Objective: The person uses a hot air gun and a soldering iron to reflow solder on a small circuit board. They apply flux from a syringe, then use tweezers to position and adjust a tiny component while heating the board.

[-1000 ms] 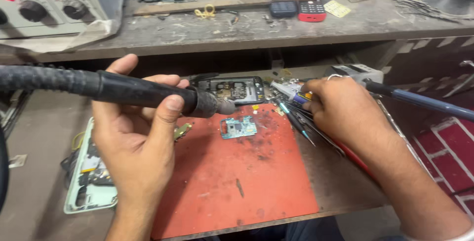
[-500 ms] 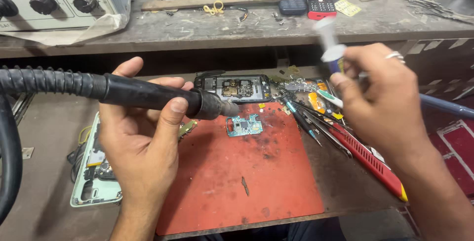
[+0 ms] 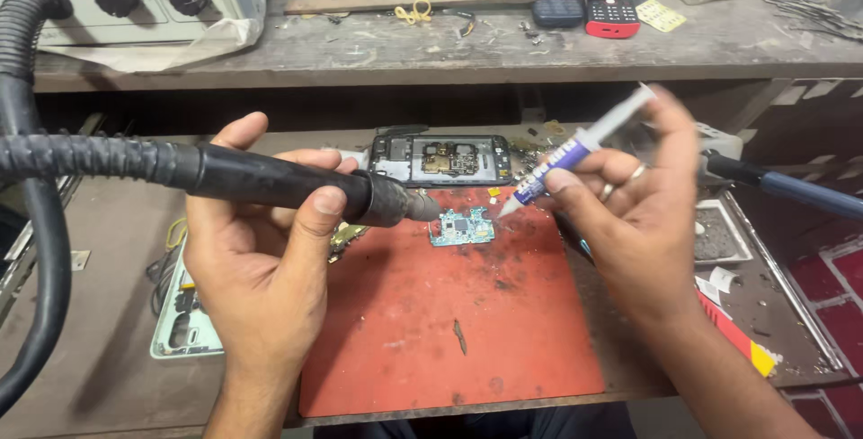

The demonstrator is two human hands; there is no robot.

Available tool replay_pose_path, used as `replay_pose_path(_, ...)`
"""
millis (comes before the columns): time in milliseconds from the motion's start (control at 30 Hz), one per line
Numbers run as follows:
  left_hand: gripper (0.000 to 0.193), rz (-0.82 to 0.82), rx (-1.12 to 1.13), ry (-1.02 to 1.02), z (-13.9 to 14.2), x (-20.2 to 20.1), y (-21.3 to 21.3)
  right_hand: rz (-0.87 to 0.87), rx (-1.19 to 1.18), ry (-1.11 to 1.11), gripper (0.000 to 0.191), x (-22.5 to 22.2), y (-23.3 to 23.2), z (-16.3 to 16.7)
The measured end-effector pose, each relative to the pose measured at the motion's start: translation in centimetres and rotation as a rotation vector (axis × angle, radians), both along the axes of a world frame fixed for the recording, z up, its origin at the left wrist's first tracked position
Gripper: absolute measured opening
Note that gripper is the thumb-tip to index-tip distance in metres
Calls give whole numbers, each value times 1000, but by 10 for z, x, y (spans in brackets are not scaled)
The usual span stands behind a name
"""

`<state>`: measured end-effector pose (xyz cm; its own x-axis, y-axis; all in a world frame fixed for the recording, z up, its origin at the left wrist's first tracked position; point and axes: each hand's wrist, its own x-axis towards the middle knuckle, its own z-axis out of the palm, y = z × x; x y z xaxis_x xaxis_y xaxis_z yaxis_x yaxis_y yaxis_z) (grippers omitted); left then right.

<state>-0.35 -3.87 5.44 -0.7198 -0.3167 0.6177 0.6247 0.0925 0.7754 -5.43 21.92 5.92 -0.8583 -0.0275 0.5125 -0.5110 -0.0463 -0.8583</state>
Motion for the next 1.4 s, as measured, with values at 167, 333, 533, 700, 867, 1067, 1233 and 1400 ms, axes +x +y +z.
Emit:
replay_pose_path(167,54,13,40,80,-3,2,-3,-34,55,36,90,2,-1,-7)
replay_pose_path(333,56,8,124,110,-7,2,0,30,61,68,89,3,-3,-22)
replay_pose_path(533,51,4,90,108,-14,6,3,2,165,150,81,9,-8,-33)
replay_pose_path(700,52,79,53,28,-16,9,4,-21,207,134,82,17,-10,-31)
replay_pose_path(867,52,36,93,62,-15,10,4,-47,203,98,78,20,-11,-30)
replay_pose_path(1067,47,24,64,82,-20,10,3,-86,297,140,83,20,-8,-34)
replay_pose_path(1233,47,26,45,75,-23,10,3,-41,260,181,83,19,-7,-38)
replay_pose_path(1400,48,47,38,56,-22,11,4,-51,266,165,83,19,-7,-38)
